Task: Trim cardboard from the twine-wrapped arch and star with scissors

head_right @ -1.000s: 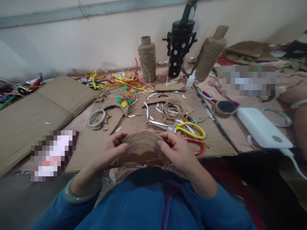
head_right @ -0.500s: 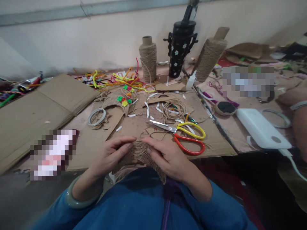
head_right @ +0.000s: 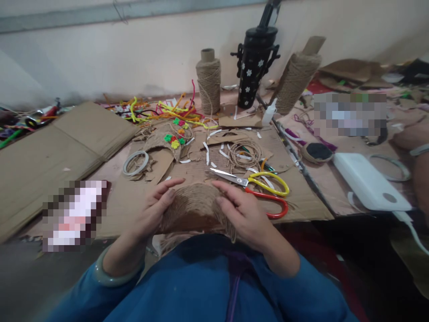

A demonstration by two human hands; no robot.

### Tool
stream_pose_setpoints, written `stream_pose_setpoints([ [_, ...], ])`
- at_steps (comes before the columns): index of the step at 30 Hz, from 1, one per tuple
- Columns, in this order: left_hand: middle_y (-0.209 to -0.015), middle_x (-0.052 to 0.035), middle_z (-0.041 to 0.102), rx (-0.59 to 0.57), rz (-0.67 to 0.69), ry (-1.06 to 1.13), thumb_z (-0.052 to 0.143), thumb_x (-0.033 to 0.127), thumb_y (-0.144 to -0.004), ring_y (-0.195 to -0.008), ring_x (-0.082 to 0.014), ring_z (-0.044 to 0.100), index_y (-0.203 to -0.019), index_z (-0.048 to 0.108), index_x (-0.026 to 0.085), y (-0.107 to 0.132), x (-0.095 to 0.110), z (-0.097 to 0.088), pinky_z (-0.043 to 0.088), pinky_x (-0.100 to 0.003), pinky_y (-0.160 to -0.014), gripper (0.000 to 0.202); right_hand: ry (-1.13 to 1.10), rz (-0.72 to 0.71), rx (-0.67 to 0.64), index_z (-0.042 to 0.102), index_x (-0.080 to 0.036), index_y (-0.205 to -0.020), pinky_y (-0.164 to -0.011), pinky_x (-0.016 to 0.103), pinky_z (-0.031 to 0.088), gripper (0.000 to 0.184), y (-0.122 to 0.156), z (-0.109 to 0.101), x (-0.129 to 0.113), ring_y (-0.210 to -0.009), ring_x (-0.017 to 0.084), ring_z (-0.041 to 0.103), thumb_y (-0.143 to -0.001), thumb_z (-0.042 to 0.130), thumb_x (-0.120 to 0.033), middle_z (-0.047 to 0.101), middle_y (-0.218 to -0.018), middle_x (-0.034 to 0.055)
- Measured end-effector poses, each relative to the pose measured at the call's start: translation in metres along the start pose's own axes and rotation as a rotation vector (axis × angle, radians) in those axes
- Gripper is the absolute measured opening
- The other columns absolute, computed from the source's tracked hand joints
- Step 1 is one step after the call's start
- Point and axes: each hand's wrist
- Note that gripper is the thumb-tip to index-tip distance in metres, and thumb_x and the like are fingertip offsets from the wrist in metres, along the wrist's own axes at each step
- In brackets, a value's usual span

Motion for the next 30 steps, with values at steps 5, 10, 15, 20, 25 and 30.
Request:
stream_pose_setpoints([
  [5,-0.076,-0.0037,0.071,-0.056,-0.144,0.125,0.068,0.056,-0.076,-0.065,-0.0142,0.065,-0.103,0.067,0.017,0.003,-0.001,-0.005,0.052,-0.024,-0.060,0.048,-0.288,0.133,0.226,0.065,-0.023,-0.117,-0.087,0.036,0.055,0.036,-0.006,-0.006,0.012,-0.099,0.022,0.068,-0.085,0.061,-0.038,0.071,-0.112,0.0064],
  [10,-0.062,-0.0015,0.066,-0.131,-0.183,0.024,0.075,0.047,-0.069,-0.054,-0.0106,0.059,-0.073,0.062,0.015,0.003,0.009,-0.001,0.048,-0.022,-0.054,0.035,-0.334,0.139,0.260,0.066,-0.024,-0.115,-0.086,0.035,0.056,0.037,-0.008,-0.004,0.012,-0.096,0.021,0.069,-0.083,0.065,-0.041,0.073,-0.108,0.0056],
  [15,-0.058,-0.0008,0.064,-0.115,-0.214,0.017,0.075,0.040,-0.068,-0.052,-0.0100,0.057,-0.066,0.061,0.015,0.000,0.014,0.005,0.048,-0.022,-0.053,0.029,-0.209,0.095,0.240,0.064,-0.023,-0.120,-0.093,0.041,0.053,0.038,-0.004,0.002,0.015,-0.108,0.025,0.065,-0.087,0.060,-0.042,0.069,-0.117,0.0075],
  [20,-0.053,-0.0009,0.063,-0.126,-0.212,0.026,0.075,0.038,-0.068,-0.046,-0.0088,0.054,-0.059,0.060,0.015,-0.001,0.013,0.007,0.046,-0.022,-0.049,0.029,-0.104,0.058,0.243,0.064,-0.024,-0.122,-0.099,0.045,0.048,0.037,0.002,0.005,0.016,-0.108,0.024,0.064,-0.090,0.058,-0.041,0.069,-0.117,0.0073],
  [25,-0.063,-0.0049,0.071,-0.145,-0.258,0.053,0.078,0.044,-0.066,-0.054,-0.0115,0.062,-0.067,0.064,0.013,0.000,0.013,0.003,0.049,-0.023,-0.054,0.034,-0.180,0.076,0.290,0.067,-0.027,-0.117,-0.097,0.041,0.051,0.032,-0.001,0.001,0.013,-0.104,0.023,0.066,-0.088,0.061,-0.038,0.071,-0.114,0.0051],
  [30,-0.061,-0.0051,0.071,-0.125,-0.232,-0.024,0.071,0.047,-0.075,-0.052,-0.0092,0.060,-0.063,0.062,0.014,0.002,0.011,-0.003,0.043,-0.019,-0.050,0.036,-0.243,0.056,0.365,0.068,-0.025,-0.112,-0.087,0.037,0.057,0.029,-0.005,-0.001,0.012,-0.097,0.022,0.069,-0.086,0.063,-0.034,0.073,-0.106,0.0052],
])
Point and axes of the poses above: each hand's wrist, its own y-axis away from the middle knuckle, its own z-axis out of the palm, x = y × z
